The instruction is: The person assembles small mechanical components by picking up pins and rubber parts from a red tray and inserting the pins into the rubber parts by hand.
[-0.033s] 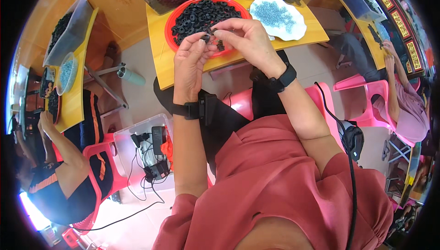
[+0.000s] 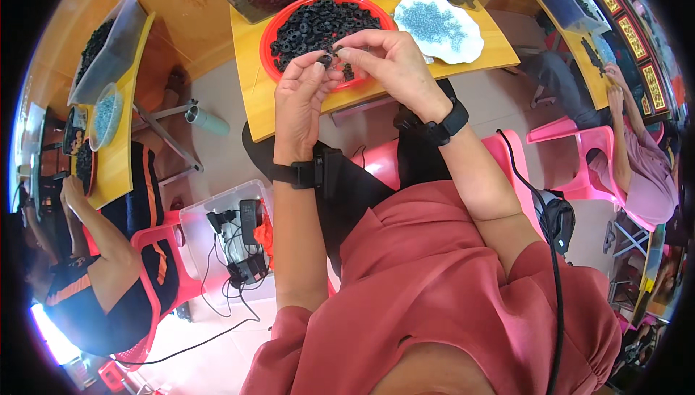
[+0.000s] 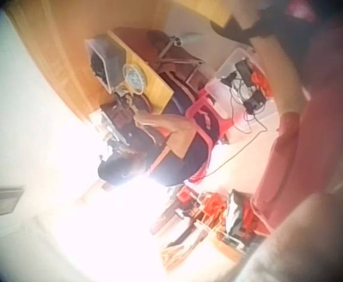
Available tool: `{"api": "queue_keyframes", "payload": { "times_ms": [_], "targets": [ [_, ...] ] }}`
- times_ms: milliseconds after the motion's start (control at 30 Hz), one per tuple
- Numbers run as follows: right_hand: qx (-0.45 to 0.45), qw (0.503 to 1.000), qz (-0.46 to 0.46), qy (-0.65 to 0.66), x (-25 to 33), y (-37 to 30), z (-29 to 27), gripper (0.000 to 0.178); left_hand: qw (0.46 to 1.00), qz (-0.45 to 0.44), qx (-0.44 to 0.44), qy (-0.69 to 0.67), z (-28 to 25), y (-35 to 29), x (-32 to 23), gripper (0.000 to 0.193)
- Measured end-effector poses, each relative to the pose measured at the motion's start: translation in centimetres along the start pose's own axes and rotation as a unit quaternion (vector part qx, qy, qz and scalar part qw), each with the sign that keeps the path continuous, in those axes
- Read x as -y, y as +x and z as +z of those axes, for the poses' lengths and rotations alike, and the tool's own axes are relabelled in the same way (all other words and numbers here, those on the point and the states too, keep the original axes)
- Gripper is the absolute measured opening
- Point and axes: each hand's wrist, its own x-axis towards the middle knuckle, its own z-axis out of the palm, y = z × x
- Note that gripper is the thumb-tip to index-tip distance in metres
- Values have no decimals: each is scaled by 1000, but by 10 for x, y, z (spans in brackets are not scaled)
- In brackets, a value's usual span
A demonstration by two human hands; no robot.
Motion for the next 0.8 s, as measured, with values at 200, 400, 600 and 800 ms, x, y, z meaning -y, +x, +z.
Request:
{"api": "queue_keyframes", "payload": {
  "times_ms": [200, 400, 600, 800],
  "targets": [
    [2, 998, 48, 44, -9, 0, 1, 17, 998, 2, 2, 55, 1, 1, 3, 19],
    [9, 1000, 26, -11, -21, 0, -4, 18, 995, 1, -9, 99, 5, 0, 3, 17],
    [29, 996, 47, -71, -10, -2, -7, 18, 983, 26, -7, 179, 8, -2, 4, 15],
    [45, 994, 56, -86, -11, -4, -8, 16, 979, 24, 7, 201, 9, -1, 7, 14]
  ]
}}
